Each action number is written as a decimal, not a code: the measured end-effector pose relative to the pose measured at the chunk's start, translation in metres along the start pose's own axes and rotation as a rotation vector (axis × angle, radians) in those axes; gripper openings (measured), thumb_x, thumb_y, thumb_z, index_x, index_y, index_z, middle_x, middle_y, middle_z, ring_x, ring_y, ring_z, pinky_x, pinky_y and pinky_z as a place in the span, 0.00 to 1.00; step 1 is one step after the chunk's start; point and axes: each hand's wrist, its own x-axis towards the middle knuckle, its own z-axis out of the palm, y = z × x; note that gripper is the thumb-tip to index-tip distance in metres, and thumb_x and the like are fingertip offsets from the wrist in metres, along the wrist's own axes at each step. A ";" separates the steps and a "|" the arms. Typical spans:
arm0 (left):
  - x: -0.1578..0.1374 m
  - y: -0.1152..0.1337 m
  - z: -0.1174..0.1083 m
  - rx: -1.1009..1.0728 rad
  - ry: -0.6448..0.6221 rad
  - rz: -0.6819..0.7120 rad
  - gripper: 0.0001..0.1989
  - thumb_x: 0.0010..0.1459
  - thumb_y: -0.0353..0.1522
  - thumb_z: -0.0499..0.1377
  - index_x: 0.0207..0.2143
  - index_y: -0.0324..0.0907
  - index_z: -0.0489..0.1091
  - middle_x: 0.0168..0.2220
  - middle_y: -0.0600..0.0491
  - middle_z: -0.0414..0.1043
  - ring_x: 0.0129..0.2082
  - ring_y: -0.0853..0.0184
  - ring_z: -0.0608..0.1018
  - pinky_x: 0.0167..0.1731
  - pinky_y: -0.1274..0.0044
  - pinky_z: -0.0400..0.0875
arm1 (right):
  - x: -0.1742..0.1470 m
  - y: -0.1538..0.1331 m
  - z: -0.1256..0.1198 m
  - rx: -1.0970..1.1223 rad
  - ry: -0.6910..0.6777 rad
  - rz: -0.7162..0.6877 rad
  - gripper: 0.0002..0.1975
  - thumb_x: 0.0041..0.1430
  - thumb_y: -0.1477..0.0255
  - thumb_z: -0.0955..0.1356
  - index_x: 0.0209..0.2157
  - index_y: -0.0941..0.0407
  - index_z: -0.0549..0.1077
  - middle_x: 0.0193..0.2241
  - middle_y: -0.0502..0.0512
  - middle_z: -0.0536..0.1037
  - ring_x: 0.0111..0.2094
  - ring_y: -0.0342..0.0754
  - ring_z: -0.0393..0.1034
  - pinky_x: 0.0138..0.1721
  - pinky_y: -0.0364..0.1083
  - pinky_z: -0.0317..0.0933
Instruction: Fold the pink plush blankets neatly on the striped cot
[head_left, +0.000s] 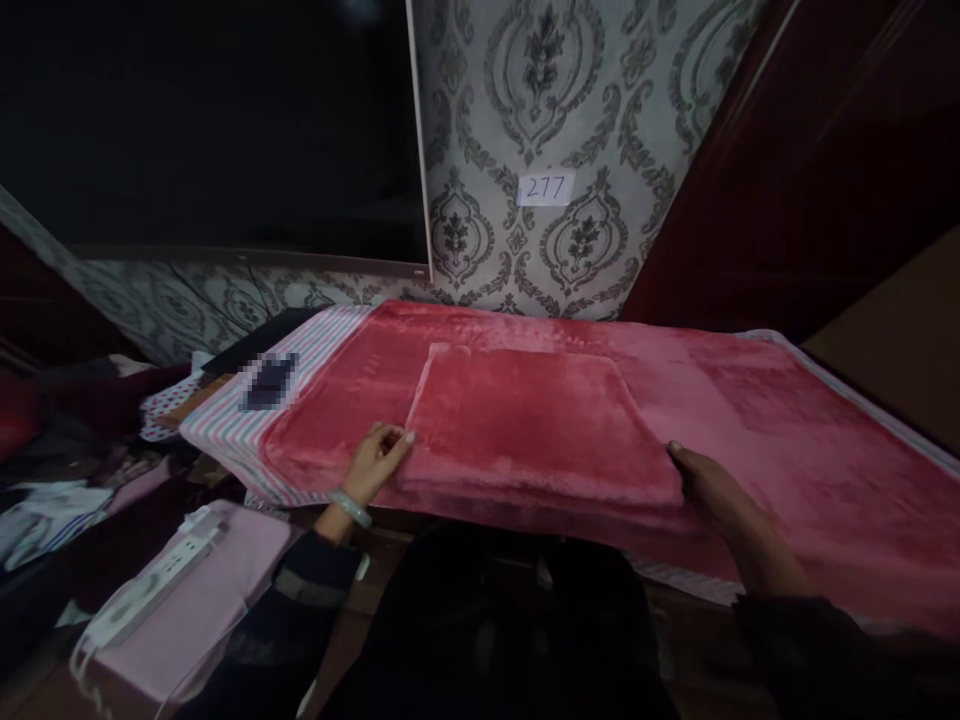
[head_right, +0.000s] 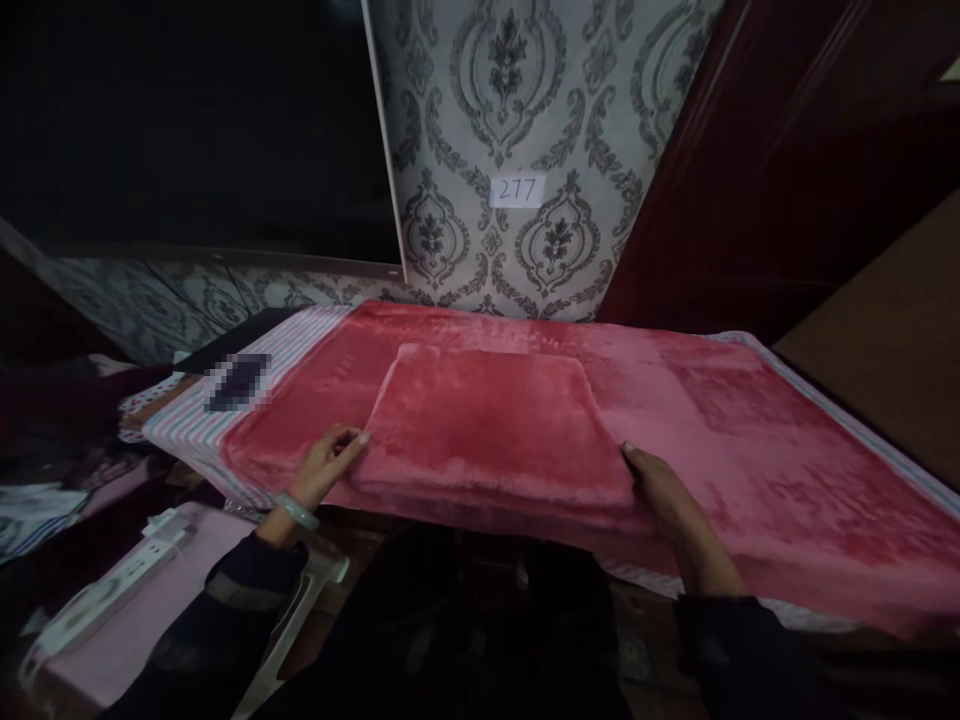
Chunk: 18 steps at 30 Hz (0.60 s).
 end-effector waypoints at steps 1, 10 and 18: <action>0.011 0.002 0.003 0.030 -0.021 -0.001 0.22 0.50 0.53 0.60 0.24 0.43 0.71 0.27 0.53 0.69 0.31 0.64 0.71 0.33 0.74 0.64 | 0.006 -0.006 0.003 -0.014 -0.003 -0.019 0.14 0.47 0.55 0.71 0.24 0.51 0.75 0.25 0.50 0.77 0.34 0.53 0.71 0.37 0.49 0.70; 0.055 -0.010 0.019 -0.059 -0.019 -0.111 0.21 0.47 0.49 0.61 0.16 0.44 0.60 0.17 0.60 0.57 0.23 0.70 0.61 0.26 0.76 0.57 | 0.018 -0.033 0.026 -0.041 0.052 -0.133 0.04 0.43 0.66 0.70 0.21 0.50 0.75 0.29 0.55 0.81 0.43 0.59 0.74 0.49 0.55 0.71; 0.072 0.001 0.012 -0.235 -0.165 -0.188 0.28 0.40 0.57 0.65 0.19 0.42 0.65 0.19 0.60 0.56 0.21 0.72 0.59 0.22 0.77 0.51 | 0.028 -0.037 0.014 0.145 -0.066 -0.149 0.08 0.44 0.71 0.74 0.30 0.48 0.77 0.33 0.52 0.82 0.49 0.61 0.74 0.50 0.56 0.72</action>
